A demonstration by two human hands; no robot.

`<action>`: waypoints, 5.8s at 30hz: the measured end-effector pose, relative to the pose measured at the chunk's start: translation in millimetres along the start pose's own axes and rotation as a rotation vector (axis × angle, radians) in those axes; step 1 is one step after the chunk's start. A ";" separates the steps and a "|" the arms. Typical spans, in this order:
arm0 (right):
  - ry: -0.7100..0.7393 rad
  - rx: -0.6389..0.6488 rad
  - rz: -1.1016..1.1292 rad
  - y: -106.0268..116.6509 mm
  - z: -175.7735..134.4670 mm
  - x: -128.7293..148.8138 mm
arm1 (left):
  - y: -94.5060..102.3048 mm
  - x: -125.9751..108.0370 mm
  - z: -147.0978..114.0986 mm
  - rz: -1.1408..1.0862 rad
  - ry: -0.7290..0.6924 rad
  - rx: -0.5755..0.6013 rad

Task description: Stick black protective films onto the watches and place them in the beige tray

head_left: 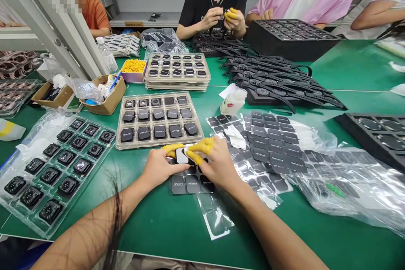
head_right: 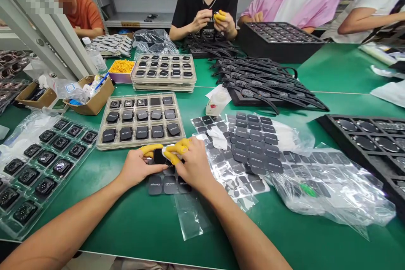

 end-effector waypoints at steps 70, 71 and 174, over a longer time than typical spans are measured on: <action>-0.475 -0.223 0.028 27.0 1.1 -7.1 | -7.0 -34.9 -30.6 0.094 -0.610 0.088; -0.558 -0.235 0.096 26.8 0.5 -11.1 | -6.1 -34.3 -29.0 0.106 -0.578 0.083; -0.313 0.483 -0.191 -169.7 166.0 -86.6 | -8.9 3.0 -6.4 -0.022 -0.160 -0.002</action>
Point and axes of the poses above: each hand's wrist, its own z-axis towards the middle knuckle, its own y-axis out of the back of the hand, x = y × z, the point moved 5 cm from there along z, towards the middle knuckle, and after that the axes turned 15 degrees about -x, right-handed, at the moved point
